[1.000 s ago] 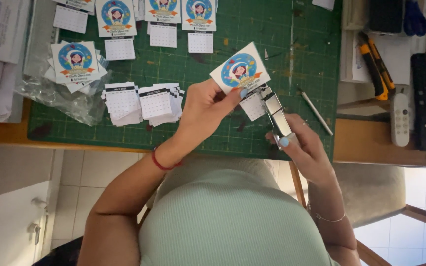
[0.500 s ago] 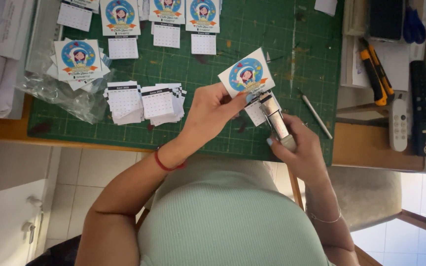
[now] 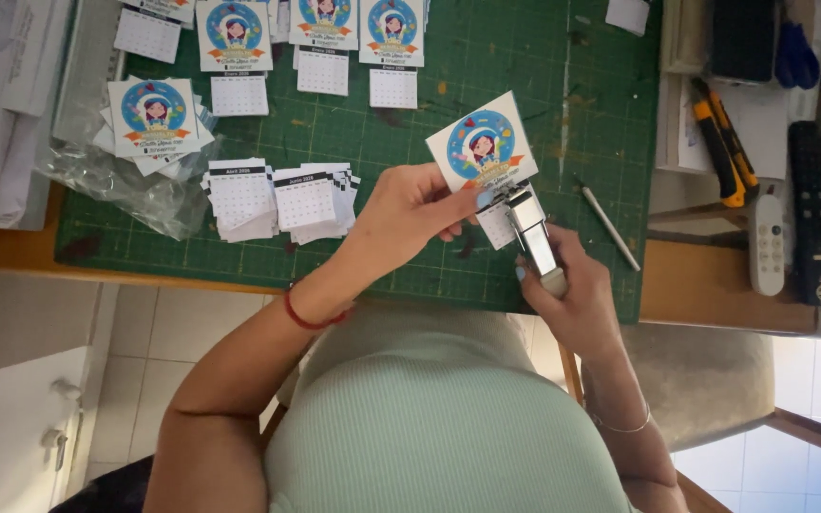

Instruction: Assembling small calendars by aligning printed cards with calendar pads and stapling them together.

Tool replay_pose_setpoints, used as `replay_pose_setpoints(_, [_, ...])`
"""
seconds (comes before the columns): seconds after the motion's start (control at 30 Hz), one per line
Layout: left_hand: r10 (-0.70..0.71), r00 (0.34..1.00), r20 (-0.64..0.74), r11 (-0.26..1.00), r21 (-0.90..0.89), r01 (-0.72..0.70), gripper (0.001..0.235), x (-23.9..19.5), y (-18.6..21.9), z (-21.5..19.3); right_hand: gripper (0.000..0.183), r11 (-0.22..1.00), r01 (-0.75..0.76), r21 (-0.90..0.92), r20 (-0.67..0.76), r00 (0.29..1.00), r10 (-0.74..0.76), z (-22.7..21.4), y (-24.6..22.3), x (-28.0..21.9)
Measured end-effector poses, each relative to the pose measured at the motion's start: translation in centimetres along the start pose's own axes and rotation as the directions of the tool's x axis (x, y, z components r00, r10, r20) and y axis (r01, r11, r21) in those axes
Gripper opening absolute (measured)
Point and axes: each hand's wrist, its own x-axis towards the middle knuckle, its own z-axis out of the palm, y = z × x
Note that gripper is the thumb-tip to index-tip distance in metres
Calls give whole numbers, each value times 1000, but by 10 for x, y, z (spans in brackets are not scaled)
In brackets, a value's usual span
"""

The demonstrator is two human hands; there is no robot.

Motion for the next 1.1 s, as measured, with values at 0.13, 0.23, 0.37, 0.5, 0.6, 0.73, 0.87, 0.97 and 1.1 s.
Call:
replay_pose_setpoints(0.13, [64,998,-5,994,84,-64,24,-2,-6,-1,54,1000,-2,1,7,1000,2,1,1,0])
replay_pose_setpoints(0.23, [93,995,-23,988,127,-90,25,-3,-2,0,55,1000,-19,-8,6,1000,19,1,-6,0])
replay_pose_setpoints(0.37, [114,993,-25,985,132,-110,26,-3,3,3,57,1000,20,-8,9,1000,-20,0,-3,1])
replay_pose_setpoints(0.5, [120,993,-13,984,135,-117,25,-3,0,4,54,1000,27,-11,7,1000,-27,2,-6,-1])
replay_pose_setpoints(0.6, [142,990,-16,978,158,-138,25,-4,10,6,55,999,49,-15,13,999,-49,0,7,-1])
replay_pose_setpoints(0.73, [160,987,-4,968,199,-156,27,-2,9,5,47,999,-4,-38,17,1000,5,-1,4,1])
replay_pose_setpoints(0.87, [197,980,-3,944,270,-189,30,-1,6,6,36,998,-69,-13,50,996,70,-1,10,2])
replay_pose_setpoints(0.97, [234,972,8,940,252,-229,30,-9,22,16,29,997,-82,15,39,996,81,0,17,1])
replay_pose_setpoints(1.1, [104,991,80,958,260,-121,92,-19,-2,43,17,996,-39,77,26,999,37,2,45,5])
